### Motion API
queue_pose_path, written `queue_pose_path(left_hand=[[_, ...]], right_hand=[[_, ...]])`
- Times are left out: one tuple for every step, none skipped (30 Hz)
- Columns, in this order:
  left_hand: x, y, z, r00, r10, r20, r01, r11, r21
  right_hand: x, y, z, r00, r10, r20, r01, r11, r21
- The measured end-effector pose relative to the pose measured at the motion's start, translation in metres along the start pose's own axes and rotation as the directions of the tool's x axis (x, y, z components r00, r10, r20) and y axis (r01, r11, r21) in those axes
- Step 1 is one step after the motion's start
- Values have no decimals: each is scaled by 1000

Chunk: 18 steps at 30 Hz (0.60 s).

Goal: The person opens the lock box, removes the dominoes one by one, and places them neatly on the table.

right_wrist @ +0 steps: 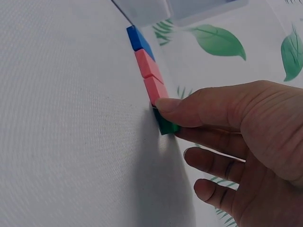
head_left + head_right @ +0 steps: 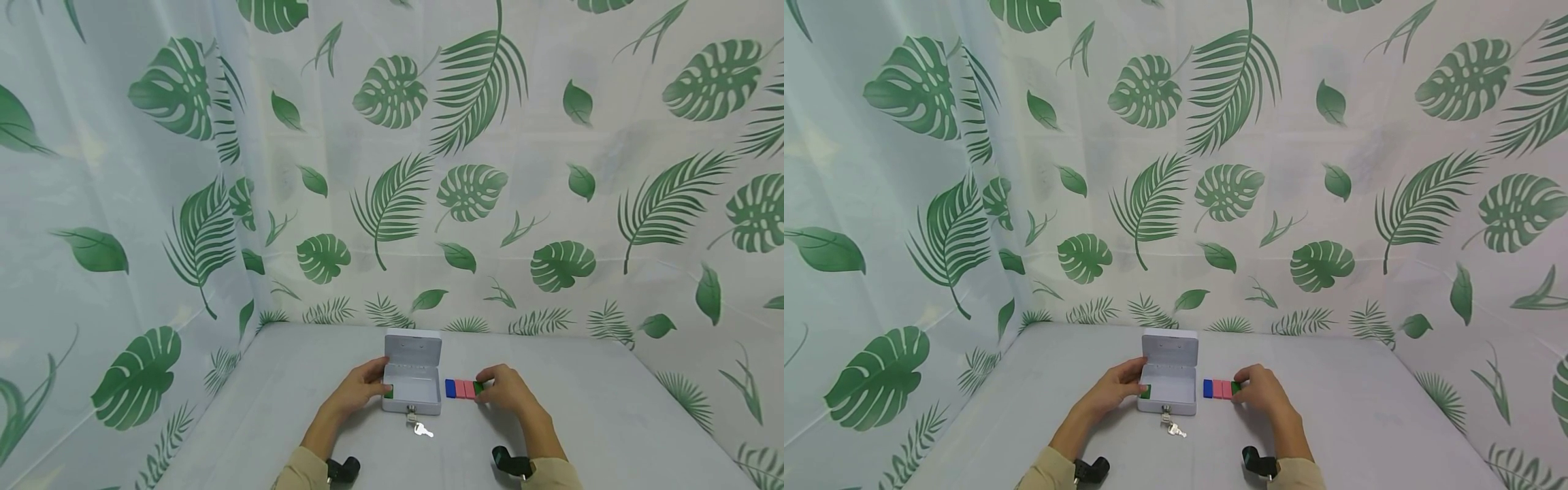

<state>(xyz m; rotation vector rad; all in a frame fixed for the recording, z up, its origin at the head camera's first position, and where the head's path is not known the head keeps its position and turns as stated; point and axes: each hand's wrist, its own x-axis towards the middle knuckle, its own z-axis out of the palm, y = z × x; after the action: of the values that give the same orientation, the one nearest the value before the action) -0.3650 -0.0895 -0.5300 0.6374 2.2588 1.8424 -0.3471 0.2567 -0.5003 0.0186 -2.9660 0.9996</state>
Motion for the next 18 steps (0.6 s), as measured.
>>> queue_pose_path(left_hand=[[0, 0, 0, 1000, -2, -2, 2, 1000, 0], [0, 0, 0, 1000, -7, -3, 7, 1000, 1], [0, 0, 0, 1000, -9, -4, 9, 1000, 3], [0, 0, 0, 1000, -9, -4, 9, 1000, 4], [0, 0, 0, 1000, -8, -4, 8, 1000, 5], [0, 0, 0, 1000, -12, -5, 12, 1000, 5], [0, 0, 0, 1000, -8, -3, 8, 1000, 7], [0, 0, 0, 1000, -6, -3, 6, 1000, 11], [0, 0, 0, 1000, 0, -1, 0, 1000, 13], [-1, 1, 0, 1000, 1, 1, -1, 1000, 15], [-1, 1, 0, 1000, 5, 2, -5, 1000, 14], [-1, 2, 0, 1000, 4, 3, -5, 1000, 15], [-2, 2, 0, 1000, 7, 2, -7, 1000, 15], [-2, 2, 0, 1000, 2, 1, -2, 1000, 14], [-2, 2, 0, 1000, 2, 0, -2, 1000, 11], [-2, 2, 1, 1000, 0, -1, 0, 1000, 11], [-2, 1, 1, 1000, -1, -3, 1, 1000, 10], [-1, 1, 1, 1000, -5, -5, 5, 1000, 11]], right_hand=[[0, 0, 0, 1000, 0, -1, 0, 1000, -1], [0, -1, 0, 1000, 0, -2, 0, 1000, -1], [0, -1, 0, 1000, -1, -4, 1, 1000, -3], [0, -1, 0, 1000, -2, -5, 2, 1000, -3], [-1, -1, 0, 1000, -2, -5, 2, 1000, -4], [-1, -1, 0, 1000, -2, -4, 2, 1000, -5], [-1, -1, 0, 1000, -1, -4, 1, 1000, -5], [-1, -1, -1, 1000, -1, -3, 1, 1000, -4], [-1, -1, -1, 1000, 0, -2, 0, 1000, -3], [-1, -1, -1, 1000, 1, -1, -1, 1000, -1], [-2, -1, -1, 1000, 1, 0, -1, 1000, 0], [-2, -1, -1, 1000, 2, 1, -2, 1000, 1], [-2, -1, -1, 1000, 2, 2, -2, 1000, 2], [-2, -1, -1, 1000, 3, 2, -3, 1000, 2], [-2, -1, -1, 1000, 4, 2, -4, 1000, 1], [-2, -1, -2, 1000, 4, 3, -4, 1000, 1], [-2, -1, -2, 1000, 3, 3, -3, 1000, 0], [-3, -1, -2, 1000, 2, 2, -2, 1000, 1]])
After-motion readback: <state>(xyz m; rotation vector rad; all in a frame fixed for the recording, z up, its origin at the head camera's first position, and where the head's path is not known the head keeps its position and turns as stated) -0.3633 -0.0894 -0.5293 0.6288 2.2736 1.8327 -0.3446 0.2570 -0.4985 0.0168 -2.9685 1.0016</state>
